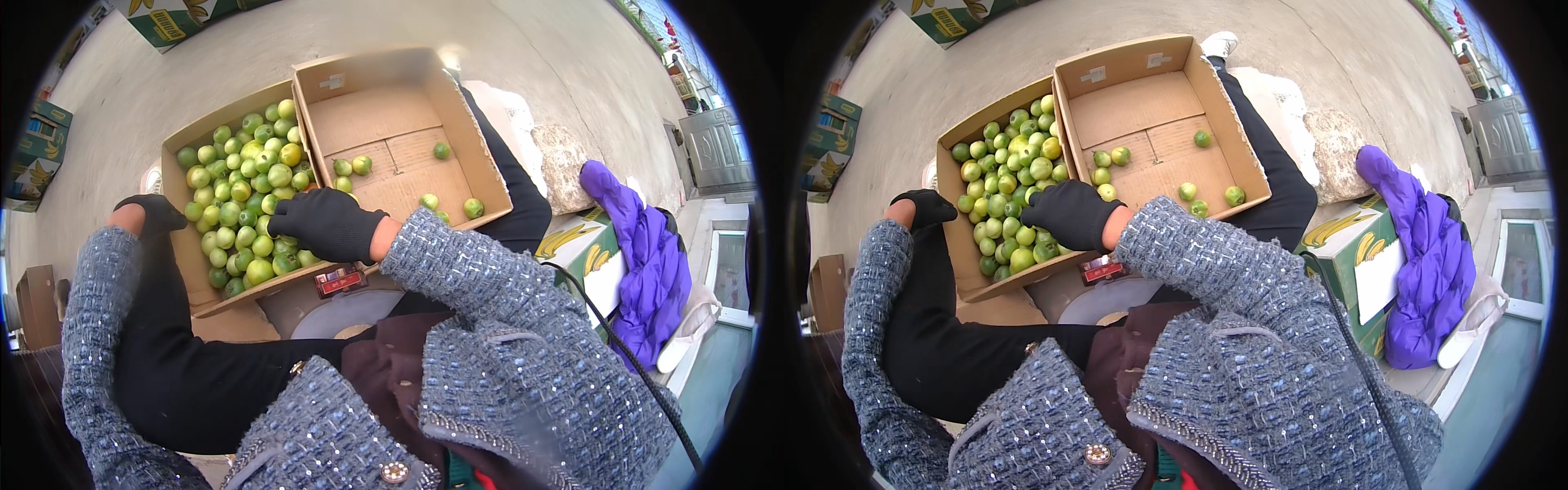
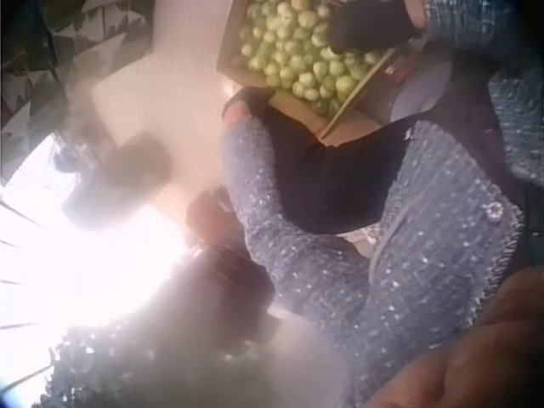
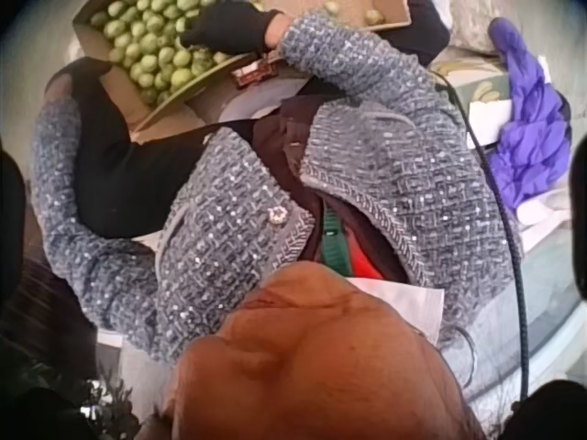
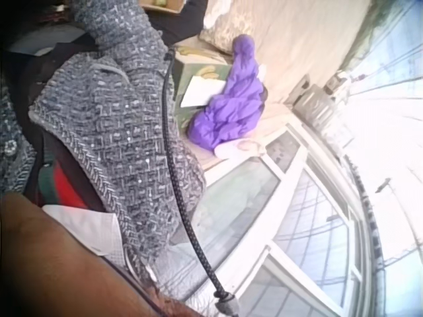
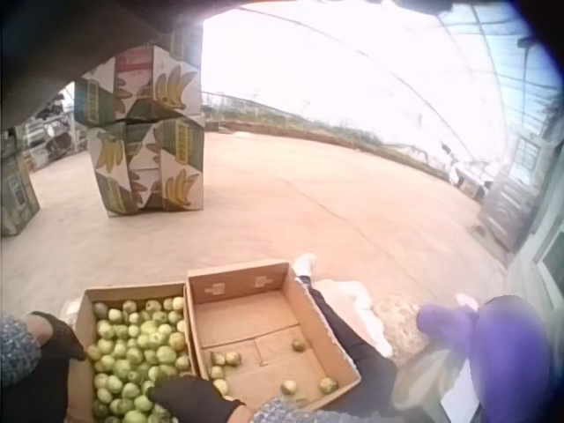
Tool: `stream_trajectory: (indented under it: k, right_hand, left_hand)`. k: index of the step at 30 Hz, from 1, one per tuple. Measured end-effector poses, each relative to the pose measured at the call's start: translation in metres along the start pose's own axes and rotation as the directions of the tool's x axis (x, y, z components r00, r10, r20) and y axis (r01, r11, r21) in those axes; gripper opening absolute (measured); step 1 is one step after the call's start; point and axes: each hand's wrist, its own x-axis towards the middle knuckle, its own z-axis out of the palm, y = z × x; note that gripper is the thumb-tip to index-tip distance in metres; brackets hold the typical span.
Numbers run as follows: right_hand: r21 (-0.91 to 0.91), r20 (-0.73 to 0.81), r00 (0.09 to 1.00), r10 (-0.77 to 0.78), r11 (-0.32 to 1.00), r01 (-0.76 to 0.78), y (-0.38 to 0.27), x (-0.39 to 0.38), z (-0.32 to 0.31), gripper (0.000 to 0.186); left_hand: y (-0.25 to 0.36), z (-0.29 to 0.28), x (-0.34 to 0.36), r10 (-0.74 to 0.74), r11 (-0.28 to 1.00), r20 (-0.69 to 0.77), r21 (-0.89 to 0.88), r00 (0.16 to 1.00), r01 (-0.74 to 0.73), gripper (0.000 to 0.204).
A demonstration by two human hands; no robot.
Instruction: The person sits on the floor and transfers green limes from a large cardboard box into a smaller one, arranging them in neat rows. The person wears black gloves and handles the limes by hand throughout the clip.
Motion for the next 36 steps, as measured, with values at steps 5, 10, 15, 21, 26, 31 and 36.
stream_trajectory:
  k: [5, 10, 15, 21, 26, 31, 36]
  right_hand:
    - [-0.070, 0.315, 0.948, 0.036, 0.997, -0.015, 0.003, -0.009, 0.013, 0.028]
    - [0.162, 0.070, 0.995, 0.067, 0.984, -0.077, 0.015, -0.020, -0.018, 0.025]
    - [0.293, -0.217, 0.862, 0.458, 0.873, -0.390, 0.085, -0.067, -0.074, 0.027]
    - [-0.316, 0.402, 0.523, 0.751, 0.650, -0.691, 0.103, -0.127, -0.078, 0.042]
    - [-0.475, 0.284, 0.616, 0.734, 0.666, -0.575, 0.094, -0.128, -0.019, 0.022]
    - [-0.294, 0.214, 0.677, 0.704, 0.708, -0.642, 0.086, -0.121, -0.031, 0.034]
    - [0.231, -0.173, 0.926, 0.335, 0.928, -0.293, 0.030, -0.068, -0.036, 0.033]
  left_hand:
    - [0.000, 0.005, -0.003, 0.009, 1.000, -0.011, 0.006, 1.000, -0.008, 0.048]
    - [0.000, 0.006, 0.002, 0.055, 0.997, -0.053, 0.058, 0.997, -0.052, 0.048]
    - [0.001, 0.009, -0.010, 0.063, 0.991, -0.097, 0.126, 0.993, -0.051, 0.048]
    - [0.015, 0.001, -0.017, 0.098, 0.978, -0.140, 0.197, 0.985, -0.070, 0.048]
    - [0.015, 0.001, -0.027, 0.105, 0.972, -0.146, 0.224, 0.984, -0.070, 0.048]
    - [0.015, -0.005, -0.027, 0.069, 0.984, -0.079, 0.169, 0.994, -0.055, 0.047]
    - [-0.002, -0.004, 0.010, 0.059, 0.996, 0.062, 0.056, 0.996, -0.063, 0.048]
